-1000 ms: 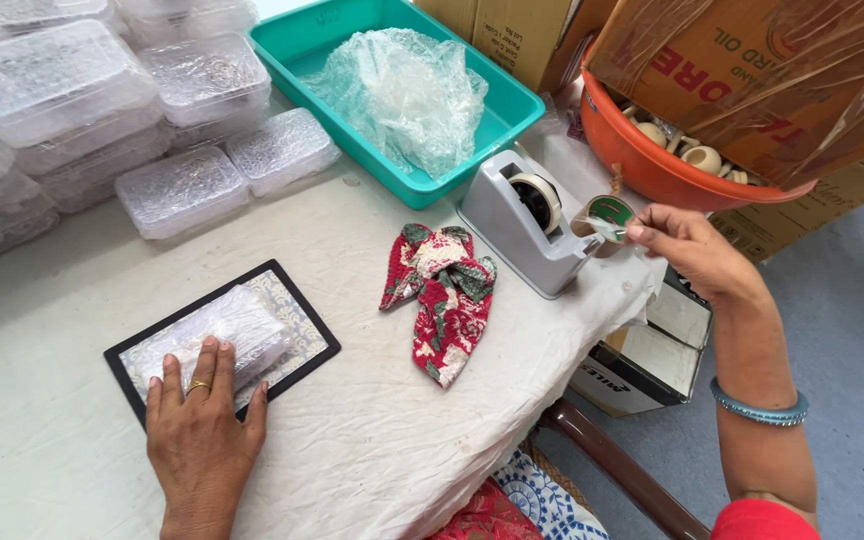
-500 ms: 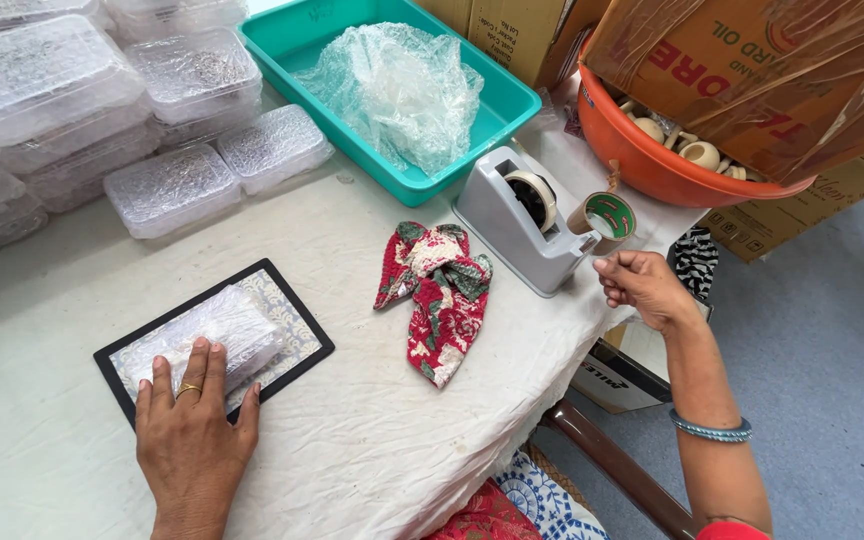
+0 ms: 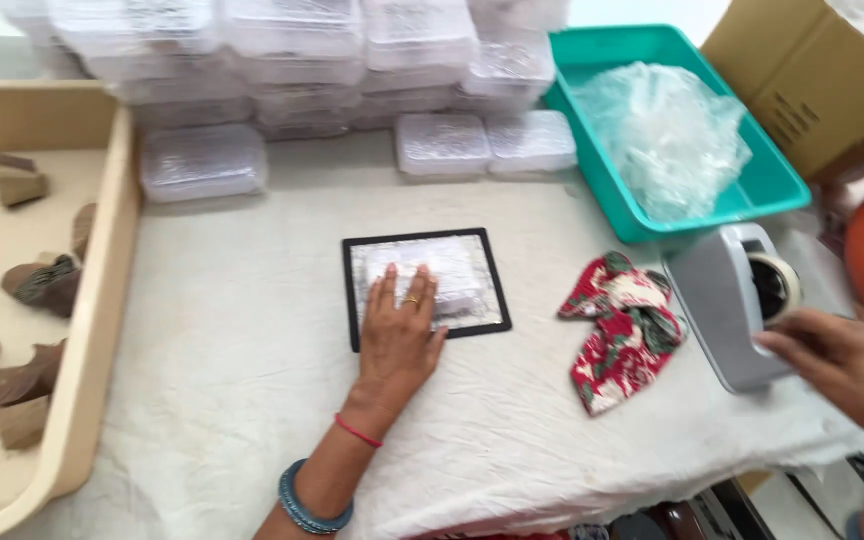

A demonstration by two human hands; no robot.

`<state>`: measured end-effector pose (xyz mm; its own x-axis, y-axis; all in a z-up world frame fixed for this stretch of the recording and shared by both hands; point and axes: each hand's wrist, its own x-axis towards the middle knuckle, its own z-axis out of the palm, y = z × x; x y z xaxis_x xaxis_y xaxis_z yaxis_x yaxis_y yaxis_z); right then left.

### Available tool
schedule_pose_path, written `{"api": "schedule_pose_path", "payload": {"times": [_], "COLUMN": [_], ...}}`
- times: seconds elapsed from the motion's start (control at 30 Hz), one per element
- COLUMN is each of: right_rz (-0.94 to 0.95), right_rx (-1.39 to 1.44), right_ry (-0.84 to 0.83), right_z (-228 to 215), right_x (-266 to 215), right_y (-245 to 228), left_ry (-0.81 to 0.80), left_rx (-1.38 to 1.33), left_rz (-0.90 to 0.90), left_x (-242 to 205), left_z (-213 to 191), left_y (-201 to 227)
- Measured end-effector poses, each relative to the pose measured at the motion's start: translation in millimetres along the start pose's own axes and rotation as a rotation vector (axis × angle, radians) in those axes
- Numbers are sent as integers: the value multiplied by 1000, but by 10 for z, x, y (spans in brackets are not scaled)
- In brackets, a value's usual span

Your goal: The person wipes a small plastic container with a cloth, places a decorative metal piece inside, and closes the lid. They then wrap the container in bubble wrap and secure it with tape before stacking it with other wrapped packages.

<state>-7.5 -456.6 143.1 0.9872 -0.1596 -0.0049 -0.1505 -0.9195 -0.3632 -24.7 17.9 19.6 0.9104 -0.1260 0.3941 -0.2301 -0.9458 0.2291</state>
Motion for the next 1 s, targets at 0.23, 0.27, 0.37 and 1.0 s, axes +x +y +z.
{"api": "schedule_pose_path", "payload": {"times": [0.23,0.27,0.37,1.0], "right_rz": [-1044,-1117,-1058,-805], "right_rx": [317,405,516,-164], "right_ry": [-609,-749,-921,-663], "right_z": [513,673,1180,2110], "right_x": [274,366,590,969], "right_y": [-2291,-2457,-2895,-3413], "left_ry": [-34,-41,-41,-191], "left_rx": [-24,-32,-66,-15], "left_rz": [-2,13,-1,-7], "left_x": [-11,-14,4,7], "left_z": [12,25,14,267], "left_y": [16,19,22,1]}}
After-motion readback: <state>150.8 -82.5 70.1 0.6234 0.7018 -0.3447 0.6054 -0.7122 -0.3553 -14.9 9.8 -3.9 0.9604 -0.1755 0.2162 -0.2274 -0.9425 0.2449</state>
